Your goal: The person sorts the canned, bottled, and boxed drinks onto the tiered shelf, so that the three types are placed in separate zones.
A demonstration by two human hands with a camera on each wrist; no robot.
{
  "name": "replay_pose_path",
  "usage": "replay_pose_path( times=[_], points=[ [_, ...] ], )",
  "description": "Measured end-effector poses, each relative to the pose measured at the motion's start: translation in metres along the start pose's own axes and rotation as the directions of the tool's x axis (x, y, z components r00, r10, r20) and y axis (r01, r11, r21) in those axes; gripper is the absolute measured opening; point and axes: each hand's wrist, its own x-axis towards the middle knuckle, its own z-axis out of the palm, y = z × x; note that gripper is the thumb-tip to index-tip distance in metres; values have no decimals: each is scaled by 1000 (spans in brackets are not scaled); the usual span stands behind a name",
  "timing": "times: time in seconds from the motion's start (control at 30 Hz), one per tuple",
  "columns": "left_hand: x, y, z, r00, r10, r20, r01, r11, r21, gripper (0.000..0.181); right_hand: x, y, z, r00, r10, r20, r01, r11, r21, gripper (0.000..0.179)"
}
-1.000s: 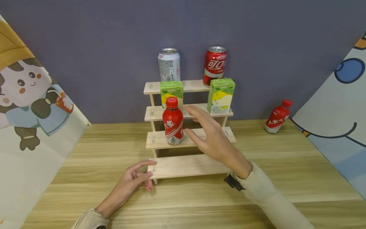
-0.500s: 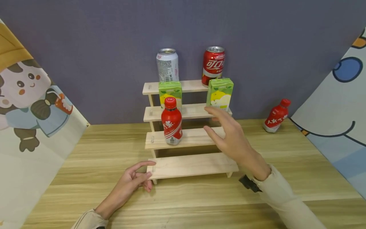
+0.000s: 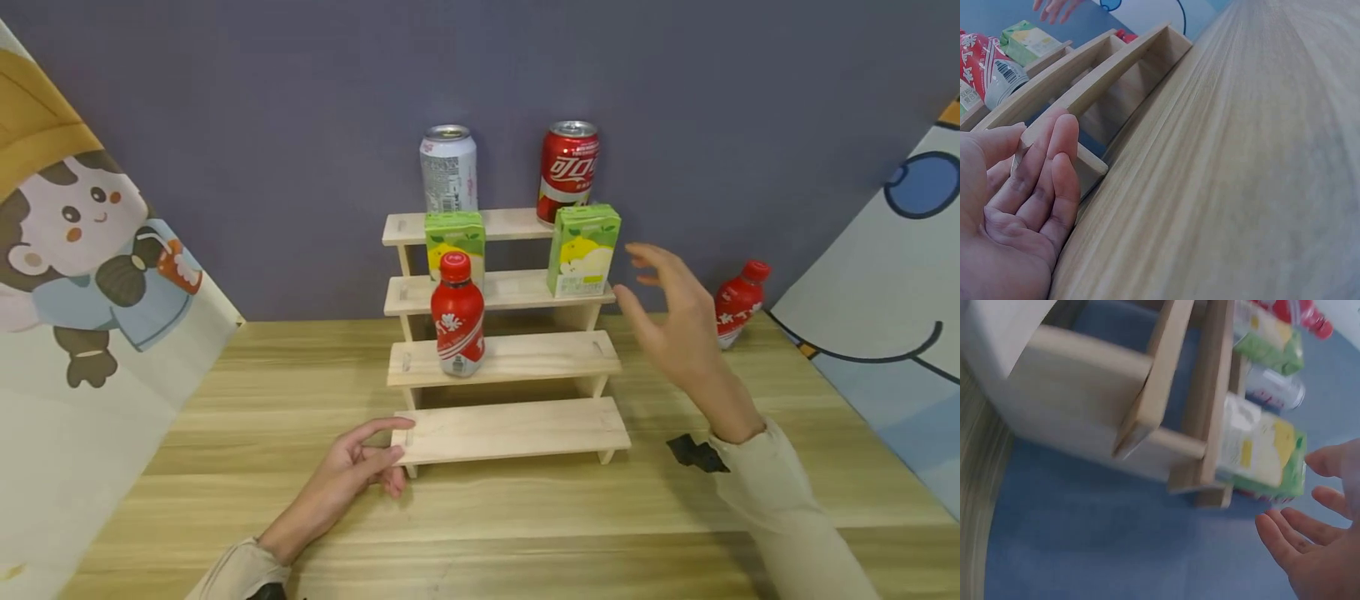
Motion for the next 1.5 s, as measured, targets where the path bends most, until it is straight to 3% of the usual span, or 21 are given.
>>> replay_pose_path(
  times=[0.4,0.53,0.73,1.0,1.2,1.3,1.4,1.5],
  points=[
    [1,-2,1,1000,-9,-4,9,1000,-1,44,-8,56,-19,987,162,9,-159,975,-157,53],
    [1,0,0,1000,-7,-1,7,1000,-2,44,-10,73,-30,967,254,20,-244,947,-210,57],
    [1,1,1,1000,-12,0,12,1000,-3,44,-17,94,-46,922,387,17,-373,898,-232,60],
    [0,0,0,1000,-15,-6,15,1000,10,44,-25,116,-52,913,409,3,-395,883,-254,61],
    [-2,0,-1,1000,-7,3,7,1000,2,44,-34,131,-54,891,454,13,-437,863,-255,64],
    [-1,0,-1,1000,-7,2,7,1000,0,44,-39,141,-57,885,465,-21,-455,856,-243,65],
    [0,0,0,1000,-9,-1,9,1000,1,44,-44,149,-62,866,496,-69,-497,833,-242,66],
    [0,0,0,1000,-13,-4,13,1000,3,44,-49,157,-66,833,547,-82,-549,801,-238,67]
  ],
)
